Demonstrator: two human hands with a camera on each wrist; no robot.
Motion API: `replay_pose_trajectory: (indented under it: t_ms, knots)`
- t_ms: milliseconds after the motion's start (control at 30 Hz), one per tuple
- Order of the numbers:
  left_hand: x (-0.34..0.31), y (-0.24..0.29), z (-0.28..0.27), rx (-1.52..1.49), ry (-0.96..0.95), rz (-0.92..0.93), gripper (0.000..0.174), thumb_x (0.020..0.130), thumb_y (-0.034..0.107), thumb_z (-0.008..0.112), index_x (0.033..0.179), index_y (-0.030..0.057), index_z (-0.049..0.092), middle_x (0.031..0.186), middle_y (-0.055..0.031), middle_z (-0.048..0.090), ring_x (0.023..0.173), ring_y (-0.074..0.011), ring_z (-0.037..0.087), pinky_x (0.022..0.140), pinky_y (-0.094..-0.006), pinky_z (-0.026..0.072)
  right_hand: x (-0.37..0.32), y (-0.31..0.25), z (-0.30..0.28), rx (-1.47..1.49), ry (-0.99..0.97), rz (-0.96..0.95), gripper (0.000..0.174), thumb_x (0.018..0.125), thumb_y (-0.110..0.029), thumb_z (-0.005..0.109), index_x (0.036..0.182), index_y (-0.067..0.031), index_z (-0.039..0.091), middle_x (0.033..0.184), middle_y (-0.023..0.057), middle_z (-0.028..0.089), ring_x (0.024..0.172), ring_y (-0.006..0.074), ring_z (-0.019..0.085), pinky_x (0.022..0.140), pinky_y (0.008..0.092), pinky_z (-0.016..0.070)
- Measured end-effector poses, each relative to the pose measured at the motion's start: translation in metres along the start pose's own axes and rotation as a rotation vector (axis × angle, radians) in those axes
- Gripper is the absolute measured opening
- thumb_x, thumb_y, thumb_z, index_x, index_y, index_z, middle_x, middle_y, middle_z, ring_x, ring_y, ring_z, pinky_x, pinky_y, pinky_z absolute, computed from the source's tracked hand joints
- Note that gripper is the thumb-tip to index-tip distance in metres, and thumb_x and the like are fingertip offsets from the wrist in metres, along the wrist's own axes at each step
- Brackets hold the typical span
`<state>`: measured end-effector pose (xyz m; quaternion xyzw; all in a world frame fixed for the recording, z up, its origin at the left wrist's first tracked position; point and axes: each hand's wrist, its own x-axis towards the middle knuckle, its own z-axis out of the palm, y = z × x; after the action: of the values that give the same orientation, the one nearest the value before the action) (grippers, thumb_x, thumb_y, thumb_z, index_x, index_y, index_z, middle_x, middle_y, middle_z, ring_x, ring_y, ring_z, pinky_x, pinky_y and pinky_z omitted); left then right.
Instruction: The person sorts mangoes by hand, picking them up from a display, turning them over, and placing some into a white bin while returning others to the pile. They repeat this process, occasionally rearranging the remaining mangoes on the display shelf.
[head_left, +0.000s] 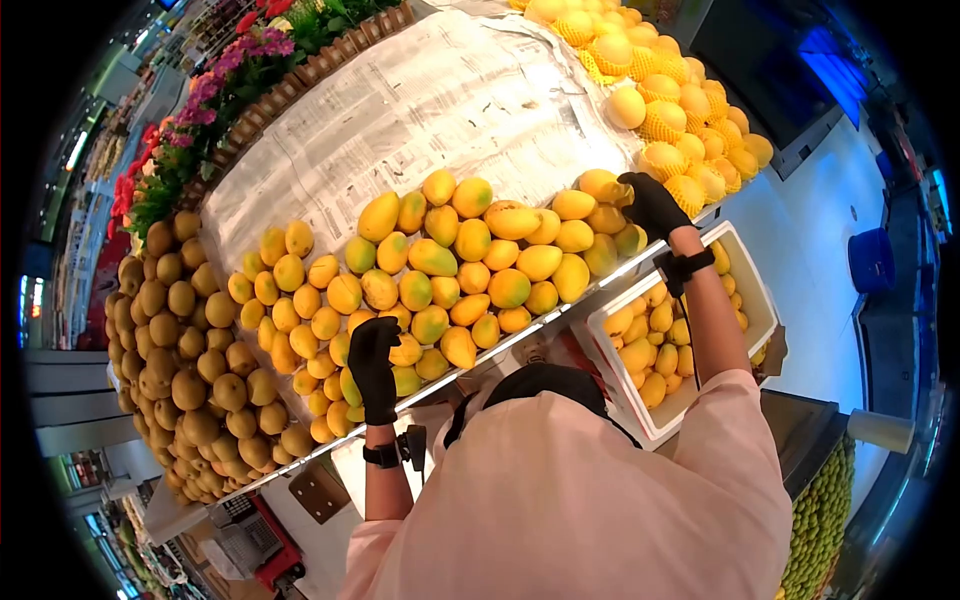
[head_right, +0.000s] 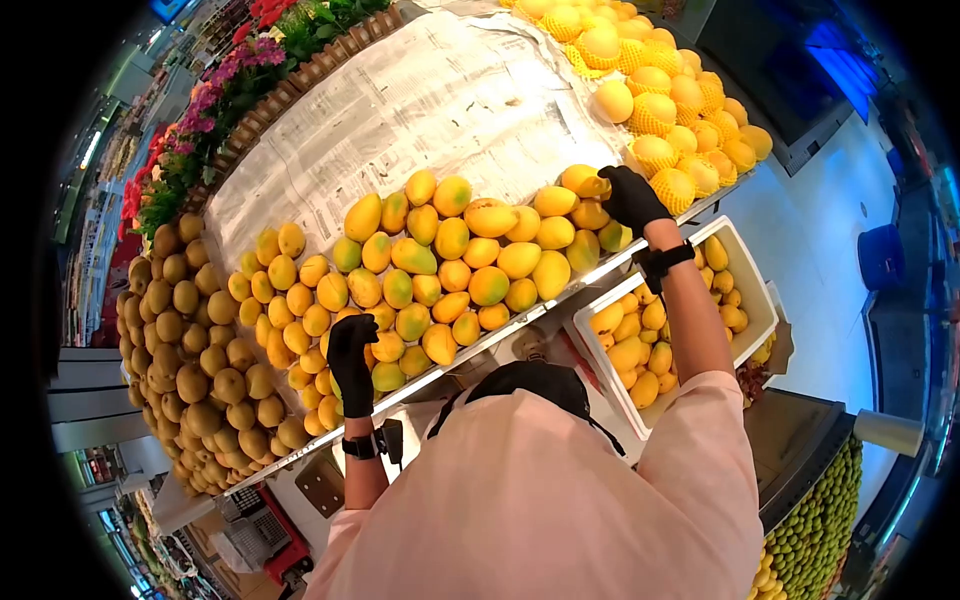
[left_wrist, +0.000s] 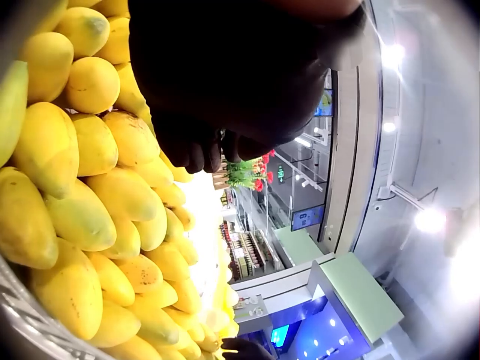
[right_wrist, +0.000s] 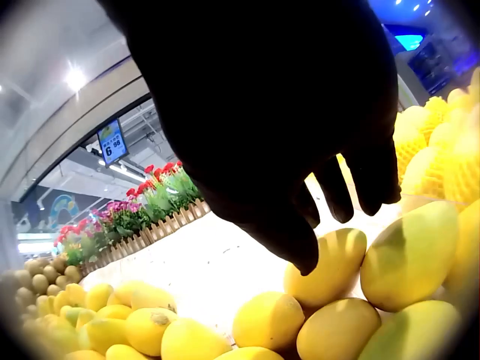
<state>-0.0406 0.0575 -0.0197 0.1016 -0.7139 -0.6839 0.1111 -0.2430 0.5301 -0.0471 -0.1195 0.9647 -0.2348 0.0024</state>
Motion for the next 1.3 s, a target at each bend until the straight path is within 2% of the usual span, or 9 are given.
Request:
replay_pose_trajectory:
  t_ms: [133, 300, 533, 733, 833, 933, 967, 1133, 1300]
  knots:
    - [0.002, 0.001, 0.003, 0.015, 0.048, -0.036, 0.014, 0.091, 0.007, 0.061, 0.102, -0.0011, 0.063, 0.095, -0.0062, 0.065, 0.079, -0.0116, 0.059, 0.072, -0.0249, 0.0464, 0.038, 0.013, 0.013, -0.051, -0.136, -0.013, 0.056, 0.071, -0.007, 0.071, 0.124, -0.0052, 0.054, 0.122, 0.0187, 0.058, 0.114, 0.0352, 0.055, 0.099, 0.0392, 0.0447]
    - [-0.001, 0.002, 0.002, 0.044, 0.105, -0.047, 0.015, 0.091, 0.007, 0.061, 0.104, -0.0008, 0.063, 0.099, -0.0064, 0.065, 0.083, -0.0121, 0.06, 0.073, -0.0245, 0.0472, 0.071, 0.026, 0.032, -0.069, -0.355, -0.022, 0.076, 0.068, -0.005, 0.07, 0.138, -0.0054, 0.04, 0.131, 0.0206, 0.051, 0.123, 0.0354, 0.049, 0.105, 0.0392, 0.0405]
    - [-0.002, 0.004, 0.007, 0.066, 0.118, -0.088, 0.017, 0.091, 0.009, 0.062, 0.104, -0.0005, 0.063, 0.098, -0.006, 0.066, 0.083, -0.0124, 0.06, 0.073, -0.0248, 0.0469, 0.093, 0.029, 0.046, -0.079, -0.465, -0.212, 0.08, 0.059, -0.002, 0.078, 0.132, -0.0096, 0.048, 0.125, 0.019, 0.056, 0.118, 0.0365, 0.053, 0.099, 0.0397, 0.0464]
    - [-0.001, 0.002, 0.013, 0.067, 0.119, -0.077, 0.017, 0.091, 0.01, 0.061, 0.105, -0.0007, 0.063, 0.096, -0.0063, 0.065, 0.082, -0.0127, 0.06, 0.074, -0.026, 0.0468, 0.096, 0.025, 0.032, -0.047, -0.498, -0.136, 0.081, 0.056, -0.004, 0.078, 0.131, -0.0119, 0.049, 0.123, 0.0183, 0.057, 0.116, 0.0351, 0.054, 0.097, 0.0407, 0.047]
    - [-0.001, 0.002, 0.013, 0.05, 0.116, -0.065, 0.017, 0.091, 0.009, 0.062, 0.104, -0.0012, 0.063, 0.095, -0.0065, 0.065, 0.082, -0.0126, 0.059, 0.074, -0.0256, 0.0468, 0.094, 0.026, 0.016, 0.112, -0.467, -0.147, 0.08, 0.058, -0.005, 0.078, 0.132, -0.0117, 0.049, 0.123, 0.0161, 0.059, 0.114, 0.0307, 0.056, 0.097, 0.0387, 0.0469]
    - [-0.001, 0.001, 0.012, 0.044, 0.117, -0.067, 0.018, 0.09, 0.009, 0.062, 0.104, -0.0017, 0.063, 0.094, -0.0065, 0.065, 0.081, -0.0126, 0.059, 0.074, -0.0253, 0.0468, 0.086, 0.011, -0.012, 0.345, -0.435, -0.052, 0.077, 0.059, -0.001, 0.076, 0.131, -0.0082, 0.05, 0.13, 0.0121, 0.056, 0.122, 0.0264, 0.05, 0.105, 0.0362, 0.0402]
    - [-0.001, 0.002, 0.013, 0.043, 0.11, -0.063, 0.018, 0.09, 0.009, 0.062, 0.104, -0.0018, 0.063, 0.094, -0.0064, 0.065, 0.081, -0.0126, 0.059, 0.074, -0.0252, 0.0468, 0.082, 0.009, -0.019, 0.343, -0.342, -0.124, 0.074, 0.063, 0.0, 0.075, 0.132, -0.006, 0.049, 0.13, 0.0098, 0.056, 0.122, 0.0233, 0.05, 0.105, 0.035, 0.0391]
    - [-0.003, 0.003, 0.013, 0.017, 0.09, -0.051, 0.017, 0.09, 0.007, 0.062, 0.104, -0.0019, 0.062, 0.094, -0.0066, 0.065, 0.08, -0.0124, 0.059, 0.073, -0.0255, 0.0471, 0.053, -0.035, -0.045, 1.028, -0.244, 0.005, 0.062, 0.076, -0.009, 0.071, 0.133, -0.0023, 0.048, 0.127, 0.0054, 0.055, 0.117, 0.0163, 0.052, 0.101, 0.0309, 0.0422]
    - [-0.004, 0.001, 0.017, -0.049, 0.064, 0.009, 0.013, 0.089, 0.005, 0.061, 0.101, -0.0013, 0.061, 0.092, -0.0059, 0.064, 0.078, -0.0122, 0.058, 0.072, -0.0256, 0.0471, 0.031, -0.071, -0.016, 1.758, -0.351, 0.104, 0.059, 0.084, -0.01, 0.065, 0.136, 0.0034, 0.042, 0.124, 0.0174, 0.056, 0.114, 0.0294, 0.058, 0.102, 0.0387, 0.0455]
